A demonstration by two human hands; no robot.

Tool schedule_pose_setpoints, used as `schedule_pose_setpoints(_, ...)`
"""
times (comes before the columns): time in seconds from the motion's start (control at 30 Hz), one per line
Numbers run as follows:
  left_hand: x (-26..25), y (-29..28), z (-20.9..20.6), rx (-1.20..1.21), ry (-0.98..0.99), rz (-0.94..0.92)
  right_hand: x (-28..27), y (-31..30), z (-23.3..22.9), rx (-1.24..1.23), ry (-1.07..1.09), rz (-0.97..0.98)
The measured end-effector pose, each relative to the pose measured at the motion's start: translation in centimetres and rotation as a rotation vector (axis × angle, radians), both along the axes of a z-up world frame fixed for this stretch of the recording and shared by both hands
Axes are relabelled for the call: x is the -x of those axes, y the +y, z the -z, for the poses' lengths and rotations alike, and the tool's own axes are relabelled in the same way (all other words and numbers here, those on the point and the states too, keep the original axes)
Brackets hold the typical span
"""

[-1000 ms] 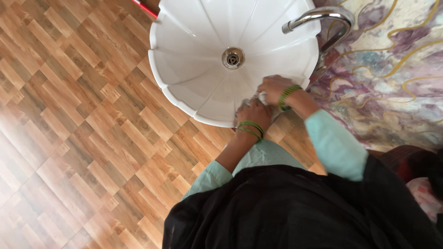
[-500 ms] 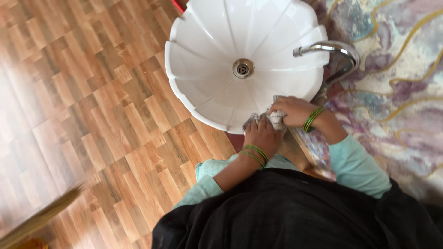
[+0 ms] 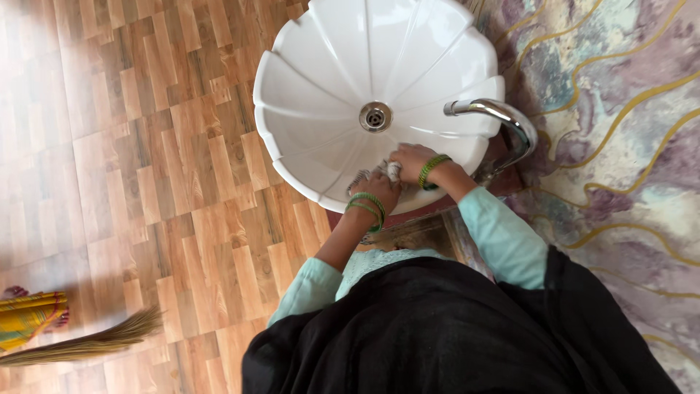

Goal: The person wipes the inside and rim of a pedestal sink with a cloth, scrubbing different parts of the basin.

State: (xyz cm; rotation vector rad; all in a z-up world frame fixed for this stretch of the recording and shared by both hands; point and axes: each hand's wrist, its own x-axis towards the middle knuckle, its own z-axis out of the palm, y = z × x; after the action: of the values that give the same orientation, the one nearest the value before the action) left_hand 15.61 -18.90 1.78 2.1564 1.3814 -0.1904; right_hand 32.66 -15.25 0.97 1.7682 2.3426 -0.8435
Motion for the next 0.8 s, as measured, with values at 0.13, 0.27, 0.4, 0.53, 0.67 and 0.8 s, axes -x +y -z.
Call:
schedule_pose_setpoints(0.13, -2.6, -2.9, -1.3, -0.143, -0.060, 0.347, -4.9, -4.9, -5.9, 0.097, 0.081, 0.079)
schedule_pose_setpoints(0.27, -6.0, -5.8, -2.7, -0.230, -0.124, 0.186, -7.4, -6.9, -5.5, -0.216, 0.169, -0.029)
schedule_pose_setpoints(0.4, -6.1, -3.6, -1.5, 0.012, -0.018, 0.043, -6.9, -4.4, -3.4, -0.153, 0.085, 0.010)
schedule_pose_setpoints(0.53, -5.6, 1.0, 0.1, -0.006, 0.059, 0.333, -4.0, 0.2, -1.4, 0.097, -0.143, 0.005)
schedule_pose_setpoints(0.67, -4.8, 2.8, -0.2, 0.223, 0.149, -0.021, -1.7, 2.4, -0.6, 0.087, -0.232, 0.040)
schedule_pose_setpoints(0.8, -4.6, 2.4, 1.7, -0.065, 0.124, 0.351, -4.3, 0.9, -2.2, 0.071, -0.154, -0.116)
